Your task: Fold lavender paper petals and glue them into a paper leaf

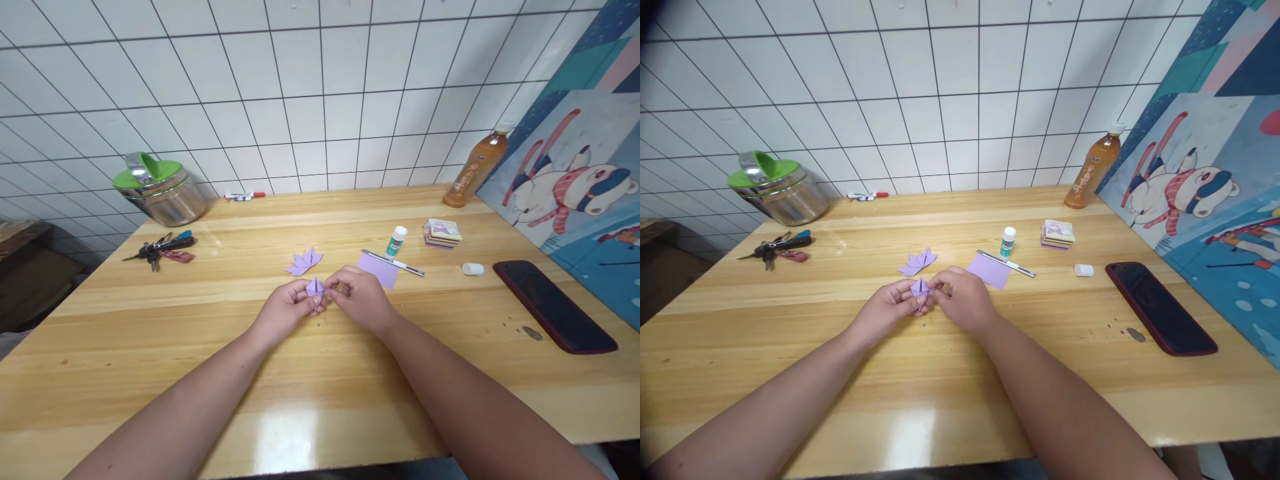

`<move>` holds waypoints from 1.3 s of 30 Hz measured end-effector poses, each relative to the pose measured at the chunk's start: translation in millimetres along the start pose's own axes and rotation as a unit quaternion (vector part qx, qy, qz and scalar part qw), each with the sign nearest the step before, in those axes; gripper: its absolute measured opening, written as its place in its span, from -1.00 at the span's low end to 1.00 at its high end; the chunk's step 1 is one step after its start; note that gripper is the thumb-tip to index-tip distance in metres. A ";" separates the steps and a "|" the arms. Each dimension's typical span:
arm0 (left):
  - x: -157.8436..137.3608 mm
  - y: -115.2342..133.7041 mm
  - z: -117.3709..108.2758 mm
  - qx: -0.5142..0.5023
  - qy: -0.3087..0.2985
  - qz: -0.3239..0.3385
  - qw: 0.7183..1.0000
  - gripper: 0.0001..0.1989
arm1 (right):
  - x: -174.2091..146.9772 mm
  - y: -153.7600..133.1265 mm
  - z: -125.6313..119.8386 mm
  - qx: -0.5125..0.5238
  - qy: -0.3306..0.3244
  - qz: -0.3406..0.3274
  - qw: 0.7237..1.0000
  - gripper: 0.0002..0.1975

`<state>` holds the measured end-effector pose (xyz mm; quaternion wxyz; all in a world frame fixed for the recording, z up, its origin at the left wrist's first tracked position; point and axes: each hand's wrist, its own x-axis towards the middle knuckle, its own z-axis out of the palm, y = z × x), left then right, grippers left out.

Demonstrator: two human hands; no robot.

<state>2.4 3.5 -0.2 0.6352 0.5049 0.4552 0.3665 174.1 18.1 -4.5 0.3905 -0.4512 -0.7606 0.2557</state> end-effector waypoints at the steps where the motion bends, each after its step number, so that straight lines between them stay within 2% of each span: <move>1: 0.0 0.0 0.1 0.000 0.000 0.000 1.000 -0.66 | 0.1 -0.2 0.4 0.003 0.000 0.000 1.000 -0.86; 9: -0.1 -4.1 -2.2 0.015 -0.015 0.009 1.000 -0.74 | 1.6 5.1 5.0 0.070 -0.029 0.053 0.996 -0.93; 14: 0.7 -7.3 -2.2 0.041 -0.021 0.020 0.999 -0.78 | -0.3 5.7 8.8 0.121 -0.048 0.116 0.985 -0.96; 17: 1.0 -8.9 -2.0 0.052 -0.015 0.021 0.998 -0.79 | -0.9 3.3 10.8 0.164 -0.057 0.156 0.972 -0.90; 21: 0.7 -8.8 -1.5 0.060 -0.005 0.016 0.998 -0.77 | 0.1 -1.3 10.4 0.223 -0.044 0.185 0.956 -0.69; 25: 0.1 -8.0 0.2 0.063 0.016 0.023 0.998 -0.76 | 1.4 -3.7 9.2 0.258 -0.061 0.221 0.939 -0.85; 27: -0.3 -7.6 1.3 0.065 0.020 0.029 0.997 -0.76 | 1.7 -3.2 9.0 0.274 -0.058 0.234 0.931 -0.85; 31: -0.5 -7.5 1.9 0.079 0.020 0.032 0.996 -0.73 | 1.6 -0.7 9.2 0.272 -0.058 0.226 0.934 -0.83; 35: 0.0 -8.2 0.4 0.084 0.042 0.030 0.995 -0.70 | 1.1 -1.6 10.2 0.201 0.015 0.184 0.962 -0.72; 39: -0.3 -7.0 0.9 0.088 0.045 0.035 0.995 -0.68 | 0.2 -4.0 11.3 0.124 0.051 0.125 0.983 -0.86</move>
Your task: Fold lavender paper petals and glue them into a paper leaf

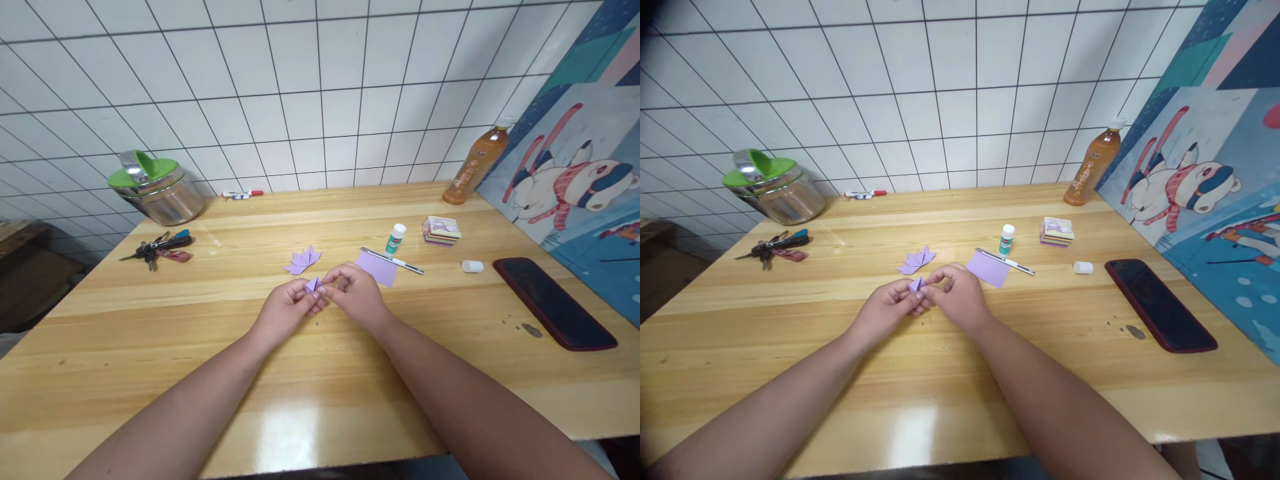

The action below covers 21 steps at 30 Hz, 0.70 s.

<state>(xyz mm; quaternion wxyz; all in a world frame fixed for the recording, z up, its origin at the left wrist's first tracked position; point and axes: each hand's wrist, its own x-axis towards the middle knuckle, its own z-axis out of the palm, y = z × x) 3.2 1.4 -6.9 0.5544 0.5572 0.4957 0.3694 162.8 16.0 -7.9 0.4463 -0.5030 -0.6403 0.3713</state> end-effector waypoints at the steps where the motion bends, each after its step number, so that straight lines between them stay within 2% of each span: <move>1: -0.2 0.5 0.4 0.001 0.000 -0.002 1.000 -0.68 | -0.2 0.0 0.2 -0.008 0.000 -0.010 1.000 -0.89; 14: -1.5 1.4 3.0 0.012 -0.004 0.010 1.000 -0.74 | -1.7 0.1 1.1 -0.015 0.003 -0.052 0.999 -0.94; 21: -1.8 3.5 3.8 0.017 -0.009 0.017 1.000 -0.75 | -0.7 6.3 0.5 0.057 -0.034 -0.061 0.996 -0.91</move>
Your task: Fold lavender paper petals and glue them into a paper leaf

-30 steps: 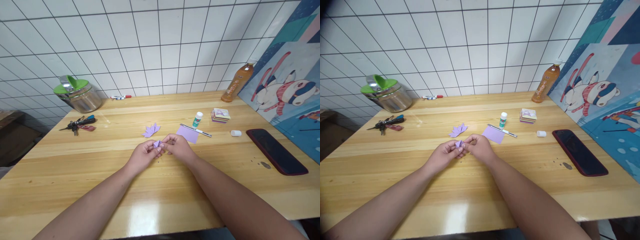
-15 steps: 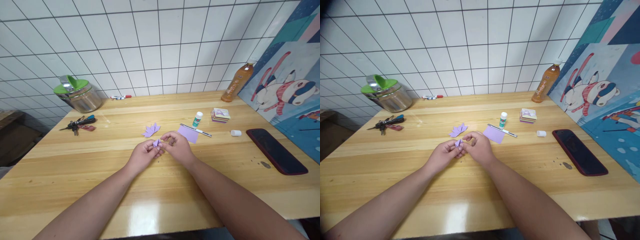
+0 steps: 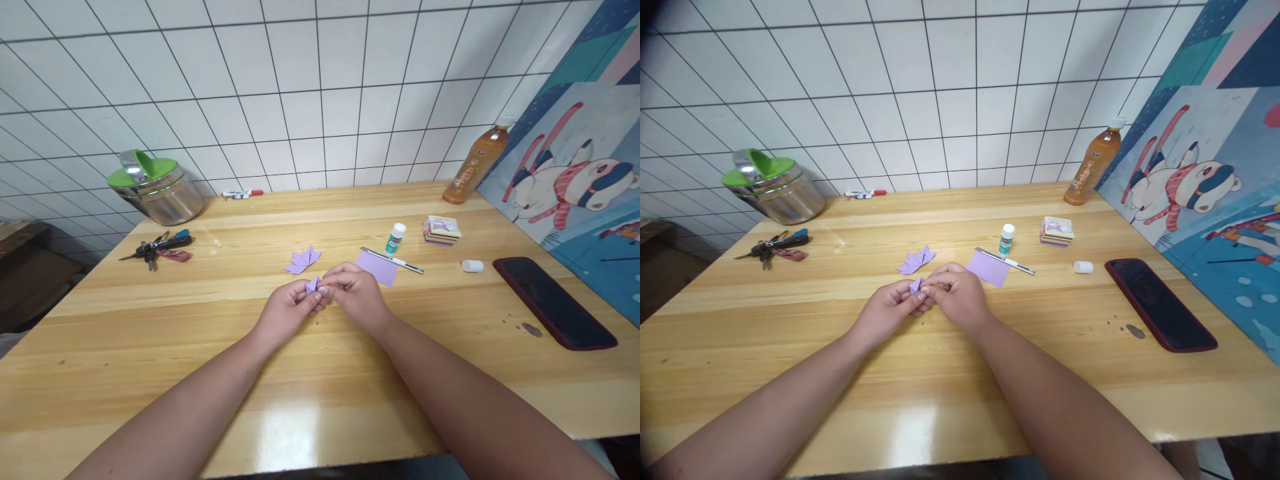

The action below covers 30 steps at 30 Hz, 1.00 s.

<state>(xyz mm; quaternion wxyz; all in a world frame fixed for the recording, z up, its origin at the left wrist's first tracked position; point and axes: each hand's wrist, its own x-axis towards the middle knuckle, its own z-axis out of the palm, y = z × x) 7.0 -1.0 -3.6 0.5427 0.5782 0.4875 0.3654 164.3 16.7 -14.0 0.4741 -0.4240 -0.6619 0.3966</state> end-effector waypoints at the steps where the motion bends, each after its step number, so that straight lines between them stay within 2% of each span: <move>1: 0.1 -0.6 -0.3 -0.002 -0.001 -0.004 1.000 -0.75 | -0.3 0.0 0.0 -0.005 0.001 -0.003 1.000 -0.91; 5: -0.3 -2.8 -1.1 -0.012 0.000 -0.008 1.000 -0.74 | -1.2 -1.7 2.2 -0.013 0.012 0.027 0.999 -0.86; 9: -1.0 -1.5 -0.7 -0.009 -0.003 -0.011 1.000 -0.73 | -0.7 -4.8 3.8 0.054 -0.013 0.087 0.995 -0.82; 13: -0.9 0.1 -0.3 -0.007 -0.008 -0.011 1.000 -0.74 | -0.1 -7.0 3.4 0.055 0.004 0.098 0.994 -0.70; 18: -0.6 -1.7 -0.9 -0.008 -0.011 -0.011 1.000 -0.73 | -0.1 -5.5 3.3 0.099 -0.029 0.129 0.986 -0.82; 30: 0.7 -3.6 -2.4 0.018 -0.019 0.001 1.000 -0.76 | 2.2 -9.6 -0.4 0.153 -0.033 0.174 0.972 -0.84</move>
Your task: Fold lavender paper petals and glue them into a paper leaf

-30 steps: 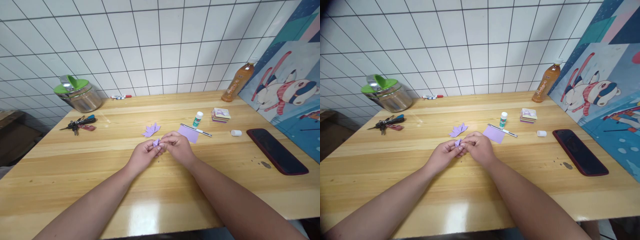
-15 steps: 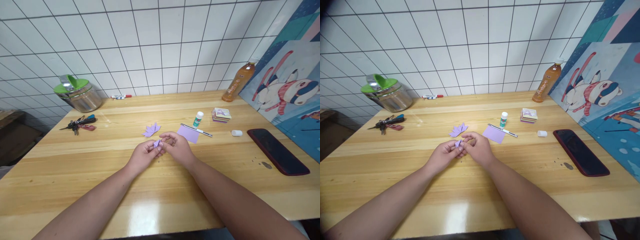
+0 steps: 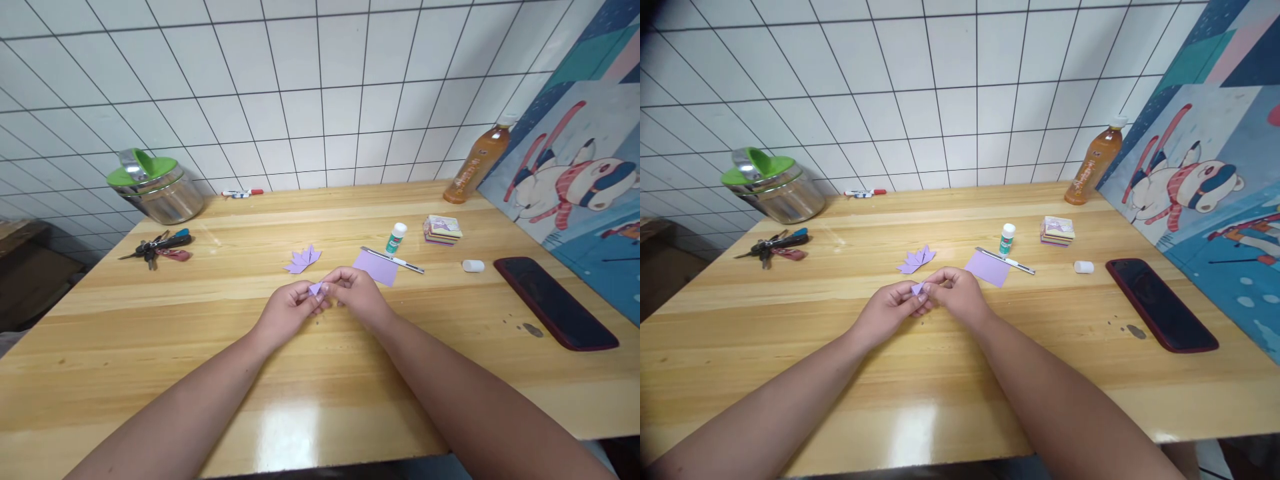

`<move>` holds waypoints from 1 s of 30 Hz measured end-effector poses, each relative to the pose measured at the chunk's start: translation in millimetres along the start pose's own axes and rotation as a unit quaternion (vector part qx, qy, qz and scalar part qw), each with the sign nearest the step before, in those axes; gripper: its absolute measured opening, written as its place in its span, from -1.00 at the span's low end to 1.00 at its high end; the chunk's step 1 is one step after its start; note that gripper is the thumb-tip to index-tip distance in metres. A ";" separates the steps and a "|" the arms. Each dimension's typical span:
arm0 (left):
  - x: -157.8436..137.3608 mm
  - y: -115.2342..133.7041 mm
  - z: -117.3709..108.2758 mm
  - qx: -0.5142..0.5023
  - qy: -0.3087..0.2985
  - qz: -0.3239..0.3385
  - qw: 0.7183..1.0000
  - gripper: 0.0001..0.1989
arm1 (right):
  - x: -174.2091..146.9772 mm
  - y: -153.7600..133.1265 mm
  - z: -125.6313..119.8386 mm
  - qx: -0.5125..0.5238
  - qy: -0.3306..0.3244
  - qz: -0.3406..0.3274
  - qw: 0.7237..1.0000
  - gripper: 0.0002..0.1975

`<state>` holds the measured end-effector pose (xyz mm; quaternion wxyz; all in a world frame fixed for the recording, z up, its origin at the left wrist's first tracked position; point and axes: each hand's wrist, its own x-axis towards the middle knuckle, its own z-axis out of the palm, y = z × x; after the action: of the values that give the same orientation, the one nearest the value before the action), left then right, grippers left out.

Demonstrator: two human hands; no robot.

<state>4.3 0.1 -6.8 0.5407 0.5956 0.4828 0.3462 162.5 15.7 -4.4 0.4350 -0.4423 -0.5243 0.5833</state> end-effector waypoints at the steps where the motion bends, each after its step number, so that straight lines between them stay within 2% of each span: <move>1: 0.0 0.0 -0.4 -0.001 -0.004 0.001 1.000 -0.76 | -0.3 -0.6 0.0 0.007 -0.001 0.002 1.000 -0.84; 8: -2.1 1.3 -2.7 0.031 -0.001 0.029 0.999 -0.75 | -1.7 -3.8 0.7 0.017 -0.004 0.002 1.000 -0.81; 12: -0.7 0.6 -3.6 0.034 -0.004 0.029 0.999 -0.75 | -2.3 -5.2 2.0 0.029 0.016 0.027 0.999 -0.80; 17: 0.8 -0.6 -4.6 0.029 0.010 0.030 0.999 -0.74 | -2.2 -3.4 3.0 0.070 0.006 0.047 0.996 -0.77; 23: 2.0 0.1 -4.5 -0.029 0.057 0.018 0.998 -0.75 | 0.2 2.9 1.0 -0.035 -0.005 0.030 0.999 -0.75; 30: 1.6 5.7 -1.6 -0.011 0.072 0.051 0.996 -0.77 | 0.6 4.4 0.5 -0.081 -0.010 0.015 0.997 -0.83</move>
<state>4.4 2.4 -1.1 0.4929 0.5872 0.4851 0.4206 161.7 15.9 -8.7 0.3834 -0.4779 -0.5678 0.5498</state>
